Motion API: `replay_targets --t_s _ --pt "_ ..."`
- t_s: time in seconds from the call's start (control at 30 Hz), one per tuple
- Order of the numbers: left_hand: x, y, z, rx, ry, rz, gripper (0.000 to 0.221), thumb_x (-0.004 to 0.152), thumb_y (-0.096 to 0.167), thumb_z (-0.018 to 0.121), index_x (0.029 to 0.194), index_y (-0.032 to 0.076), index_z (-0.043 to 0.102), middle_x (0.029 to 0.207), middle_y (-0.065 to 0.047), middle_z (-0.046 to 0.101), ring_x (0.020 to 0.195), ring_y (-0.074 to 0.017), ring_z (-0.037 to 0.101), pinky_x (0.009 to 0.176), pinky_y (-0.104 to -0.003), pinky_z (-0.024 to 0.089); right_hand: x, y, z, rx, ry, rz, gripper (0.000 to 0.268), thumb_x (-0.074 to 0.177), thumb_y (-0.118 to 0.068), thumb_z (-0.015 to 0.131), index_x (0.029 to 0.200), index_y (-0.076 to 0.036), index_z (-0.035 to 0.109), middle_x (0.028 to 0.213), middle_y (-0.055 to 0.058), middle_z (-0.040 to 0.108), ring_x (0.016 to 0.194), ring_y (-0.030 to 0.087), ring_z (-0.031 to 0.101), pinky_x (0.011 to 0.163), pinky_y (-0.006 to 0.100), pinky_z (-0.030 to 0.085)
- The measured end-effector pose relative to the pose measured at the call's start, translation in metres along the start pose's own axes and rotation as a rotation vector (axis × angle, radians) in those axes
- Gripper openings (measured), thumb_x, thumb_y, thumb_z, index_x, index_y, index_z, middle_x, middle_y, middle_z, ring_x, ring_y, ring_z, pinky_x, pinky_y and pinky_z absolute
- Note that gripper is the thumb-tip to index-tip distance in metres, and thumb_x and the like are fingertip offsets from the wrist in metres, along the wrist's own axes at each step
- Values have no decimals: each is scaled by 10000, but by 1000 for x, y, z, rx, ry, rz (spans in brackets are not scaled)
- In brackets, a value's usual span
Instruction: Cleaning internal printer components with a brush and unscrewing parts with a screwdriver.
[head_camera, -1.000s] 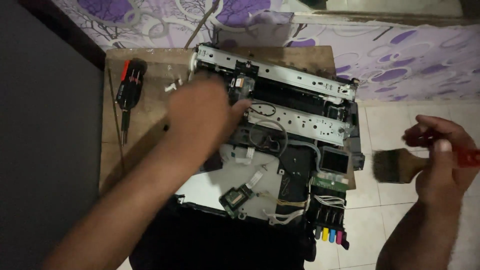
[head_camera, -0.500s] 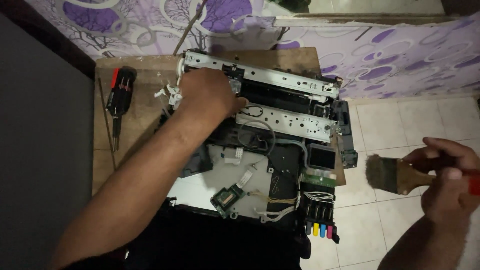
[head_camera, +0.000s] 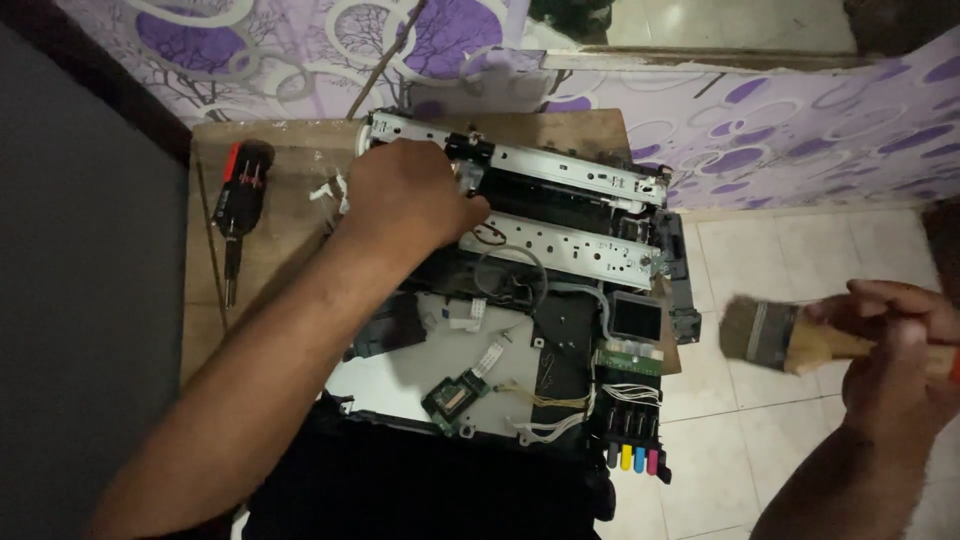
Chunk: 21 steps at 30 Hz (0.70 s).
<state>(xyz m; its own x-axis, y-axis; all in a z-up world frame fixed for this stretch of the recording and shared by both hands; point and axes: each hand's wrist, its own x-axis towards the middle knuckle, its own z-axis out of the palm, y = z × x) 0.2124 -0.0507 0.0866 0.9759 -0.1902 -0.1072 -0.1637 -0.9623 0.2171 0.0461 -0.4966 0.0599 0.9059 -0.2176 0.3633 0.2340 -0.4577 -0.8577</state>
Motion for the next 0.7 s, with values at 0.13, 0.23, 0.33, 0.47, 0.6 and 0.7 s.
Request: replay_targets --t_s 0.13,0.23,0.33,0.47,0.6,0.7 --pt "-33 -11 -34 -150 0 -12 522 862 568 688 886 53 772 863 -145 743 704 -368 691 671 -457 540 26 -56 27 -145 -179 -8 255 1077 134 374 1298 157 502 1373 330 610 1088 343 618 985 385 532" --pt "-69 -14 -66 -287 62 -52 359 865 480 682 895 135 781 797 -67 736 641 -285 675 575 -414 504 57 -83 58 -180 -339 -78 309 1005 123 494 1304 156 564 1336 282 641 967 268 620 894 318 517" --pt "-86 -22 -89 -530 -182 -263 365 874 470 710 1016 143 789 776 -46 748 621 -188 688 640 -347 539 101 -71 88 -146 -579 -278 255 1009 6 558 1256 66 578 1214 224 670 1029 284 686 928 368 598" --pt "-116 -58 -77 -716 -97 -207 287 900 375 724 967 100 767 730 -49 730 515 -183 611 464 -306 466 131 -105 161 -177 -628 -174 314 954 30 551 1245 134 605 1132 276 668 856 319 676 719 371 623" --pt "-156 -86 -27 -1181 333 56 148 887 155 587 978 55 648 760 -35 622 598 -136 555 563 -294 466 153 -142 233 -198 -759 -525 238 942 -111 753 1115 48 716 929 170 733 619 185 636 561 271 490" --pt "-174 -90 5 -1465 445 11 411 850 161 480 1175 -26 648 940 -135 708 766 -195 684 750 -343 601 165 -156 281 -124 -815 -667 149 958 -102 814 973 36 760 879 157 747 602 178 646 549 273 498"
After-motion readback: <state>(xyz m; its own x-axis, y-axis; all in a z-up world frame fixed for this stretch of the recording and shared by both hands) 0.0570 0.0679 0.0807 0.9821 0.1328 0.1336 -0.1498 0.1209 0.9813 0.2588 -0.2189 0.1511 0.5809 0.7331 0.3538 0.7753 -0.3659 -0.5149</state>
